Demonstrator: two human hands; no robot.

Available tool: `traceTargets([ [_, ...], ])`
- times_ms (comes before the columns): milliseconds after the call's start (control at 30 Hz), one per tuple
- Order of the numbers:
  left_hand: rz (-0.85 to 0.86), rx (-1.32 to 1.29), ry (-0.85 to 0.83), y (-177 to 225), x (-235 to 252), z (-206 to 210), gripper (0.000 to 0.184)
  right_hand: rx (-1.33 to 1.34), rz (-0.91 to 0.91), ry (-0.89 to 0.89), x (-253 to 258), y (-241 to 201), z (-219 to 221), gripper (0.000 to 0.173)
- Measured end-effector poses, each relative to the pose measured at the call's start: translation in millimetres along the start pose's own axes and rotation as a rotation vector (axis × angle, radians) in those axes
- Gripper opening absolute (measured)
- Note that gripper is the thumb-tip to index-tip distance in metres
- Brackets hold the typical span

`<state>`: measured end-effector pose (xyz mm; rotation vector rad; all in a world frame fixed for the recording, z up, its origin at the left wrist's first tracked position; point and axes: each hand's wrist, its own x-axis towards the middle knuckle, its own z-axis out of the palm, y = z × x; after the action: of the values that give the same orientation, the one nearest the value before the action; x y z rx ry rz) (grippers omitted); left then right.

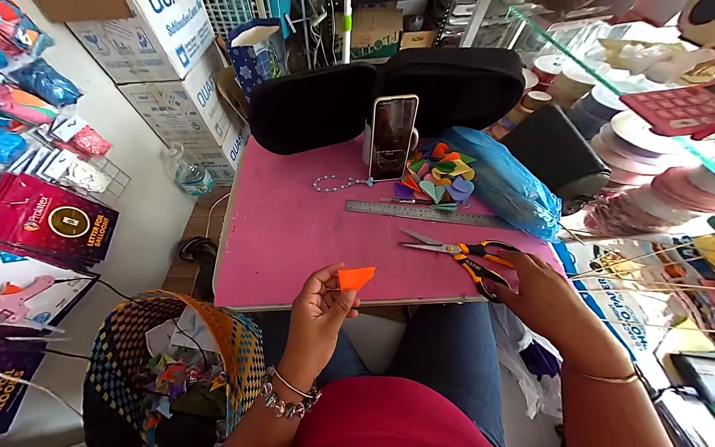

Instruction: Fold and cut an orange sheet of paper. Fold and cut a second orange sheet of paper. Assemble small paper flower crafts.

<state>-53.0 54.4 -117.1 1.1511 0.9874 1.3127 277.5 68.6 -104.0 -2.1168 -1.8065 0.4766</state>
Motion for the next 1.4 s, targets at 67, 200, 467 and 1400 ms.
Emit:
traceTargets([
  [67, -0.06, -0.055, -0.002, 2.9, 0.2, 0.1, 0.021, -0.076, -0.002, -0.047, -0.4, 3.6, -5.1, 0.054],
  [200, -0.125, -0.178, -0.002, 6.4, 1.3, -0.5, 0.01, -0.225, 0.02, -0.076, -8.4, -3.9, -9.1, 0.062],
  [467, -0.175, -0.149, -0.024, 8.3, 5.3, 3.5, 0.007, -0.023, -0.103, 0.194, -32.3, 8.0, 9.6, 0.041],
  [1400, 0.059, -0.042, -0.012, 16.3, 13.4, 21.2, 0.006, 1.029, -0.407, -0.343, -66.4, -82.2, 87.5, 0.062],
])
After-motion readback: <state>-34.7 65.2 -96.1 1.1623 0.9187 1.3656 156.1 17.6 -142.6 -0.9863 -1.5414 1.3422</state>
